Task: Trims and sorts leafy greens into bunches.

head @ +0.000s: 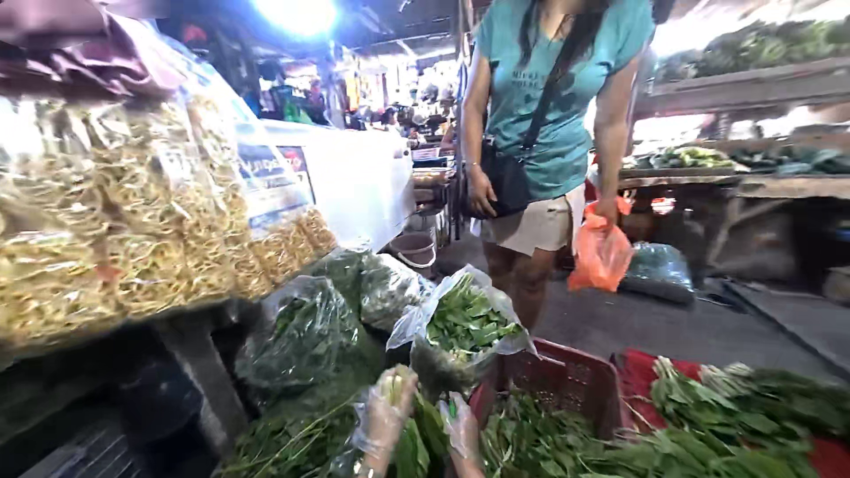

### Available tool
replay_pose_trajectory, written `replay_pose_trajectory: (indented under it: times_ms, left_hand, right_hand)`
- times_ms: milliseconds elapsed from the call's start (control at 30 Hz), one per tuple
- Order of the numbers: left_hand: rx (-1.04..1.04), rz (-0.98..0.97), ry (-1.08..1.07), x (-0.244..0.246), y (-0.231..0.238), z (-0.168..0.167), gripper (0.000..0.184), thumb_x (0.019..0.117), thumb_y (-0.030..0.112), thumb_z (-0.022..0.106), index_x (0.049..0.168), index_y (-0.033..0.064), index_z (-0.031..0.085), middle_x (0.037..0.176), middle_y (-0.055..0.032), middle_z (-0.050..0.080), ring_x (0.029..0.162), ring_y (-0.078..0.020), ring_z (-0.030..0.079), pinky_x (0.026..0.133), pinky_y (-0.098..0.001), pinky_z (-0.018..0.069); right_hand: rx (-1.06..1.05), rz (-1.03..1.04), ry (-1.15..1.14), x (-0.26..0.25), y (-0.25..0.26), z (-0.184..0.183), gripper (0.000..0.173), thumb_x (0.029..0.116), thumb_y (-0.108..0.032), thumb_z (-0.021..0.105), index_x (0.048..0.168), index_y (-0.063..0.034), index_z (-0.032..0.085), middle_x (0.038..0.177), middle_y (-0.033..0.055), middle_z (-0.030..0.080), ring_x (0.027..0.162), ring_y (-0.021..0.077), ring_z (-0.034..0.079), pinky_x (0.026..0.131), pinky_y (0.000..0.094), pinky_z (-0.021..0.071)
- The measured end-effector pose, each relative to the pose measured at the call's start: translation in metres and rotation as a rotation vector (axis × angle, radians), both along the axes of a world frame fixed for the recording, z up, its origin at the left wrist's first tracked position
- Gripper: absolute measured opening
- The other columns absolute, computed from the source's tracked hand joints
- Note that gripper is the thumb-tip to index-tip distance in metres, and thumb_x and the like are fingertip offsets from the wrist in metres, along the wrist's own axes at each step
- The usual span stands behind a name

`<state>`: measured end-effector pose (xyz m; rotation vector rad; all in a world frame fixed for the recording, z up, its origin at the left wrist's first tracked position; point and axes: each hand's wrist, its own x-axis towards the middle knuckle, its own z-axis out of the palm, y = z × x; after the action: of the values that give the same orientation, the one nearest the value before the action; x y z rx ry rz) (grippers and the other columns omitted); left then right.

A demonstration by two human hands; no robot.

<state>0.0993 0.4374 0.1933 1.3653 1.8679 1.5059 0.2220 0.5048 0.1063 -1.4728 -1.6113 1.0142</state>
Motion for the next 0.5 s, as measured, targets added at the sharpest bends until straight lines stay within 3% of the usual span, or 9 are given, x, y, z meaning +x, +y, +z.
replay_pose_trajectory:
  times_ms: [133, 200, 267, 367, 500]
  left_hand:
    - [-0.112, -0.049, -0.127, -0.004, -0.007, -0.029, 0.042, 0.0990, 0.020, 0.068, 0.129, -0.0076, 0.060, 0.112, -0.0243, 0.068, 0.090, -0.0299, 0.069, 0.083, -0.0461, 0.0575]
    - [-0.054, 0.008, -0.230, -0.018, -0.003, -0.032, 0.041, 0.0980, 0.019, 0.069, 0.129, -0.0064, 0.061, 0.115, -0.0222, 0.068, 0.090, -0.0270, 0.068, 0.080, -0.0433, 0.0576]
    - [-0.004, 0.026, -0.274, -0.036, 0.000, -0.036, 0.040, 0.0966, 0.022, 0.071, 0.126, -0.0040, 0.063, 0.109, -0.0165, 0.070, 0.082, -0.0202, 0.068, 0.073, -0.0371, 0.0581]
    - [0.053, -0.092, -0.447, -0.050, 0.001, -0.042, 0.032, 0.0965, 0.019, 0.065, 0.121, -0.0024, 0.063, 0.106, -0.0084, 0.073, 0.074, -0.0097, 0.066, 0.063, -0.0251, 0.0548]
    - [0.043, -0.186, -0.571, -0.047, -0.005, -0.037, 0.031, 0.0960, 0.013, 0.059, 0.122, -0.0036, 0.058, 0.089, -0.0018, 0.066, 0.067, -0.0045, 0.060, 0.062, -0.0201, 0.0528]
  right_hand:
    - [0.061, -0.223, 0.158, 0.012, 0.015, -0.014, 0.030, 0.1002, -0.017, 0.064, 0.123, 0.0019, 0.070, 0.118, 0.0252, 0.071, 0.114, 0.0393, 0.066, 0.103, 0.0570, 0.0482]
    - [0.063, -0.246, 0.159, 0.018, 0.018, -0.014, 0.034, 0.0985, -0.018, 0.066, 0.126, 0.0020, 0.068, 0.124, 0.0261, 0.067, 0.119, 0.0393, 0.063, 0.105, 0.0555, 0.0469]
    - [0.091, -0.243, 0.186, 0.017, 0.010, -0.002, 0.034, 0.0977, -0.016, 0.067, 0.126, 0.0040, 0.067, 0.125, 0.0270, 0.065, 0.120, 0.0393, 0.062, 0.106, 0.0546, 0.0463]
    - [0.154, -0.066, 0.291, 0.004, -0.007, 0.040, 0.020, 0.0987, -0.013, 0.064, 0.110, 0.0023, 0.071, 0.103, 0.0150, 0.071, 0.096, 0.0203, 0.067, 0.090, 0.0404, 0.0536]
    - [0.095, 0.326, 0.270, -0.011, -0.023, 0.074, 0.028, 0.0983, -0.015, 0.063, 0.120, 0.0015, 0.069, 0.114, 0.0110, 0.071, 0.103, 0.0115, 0.066, 0.094, 0.0318, 0.0527]
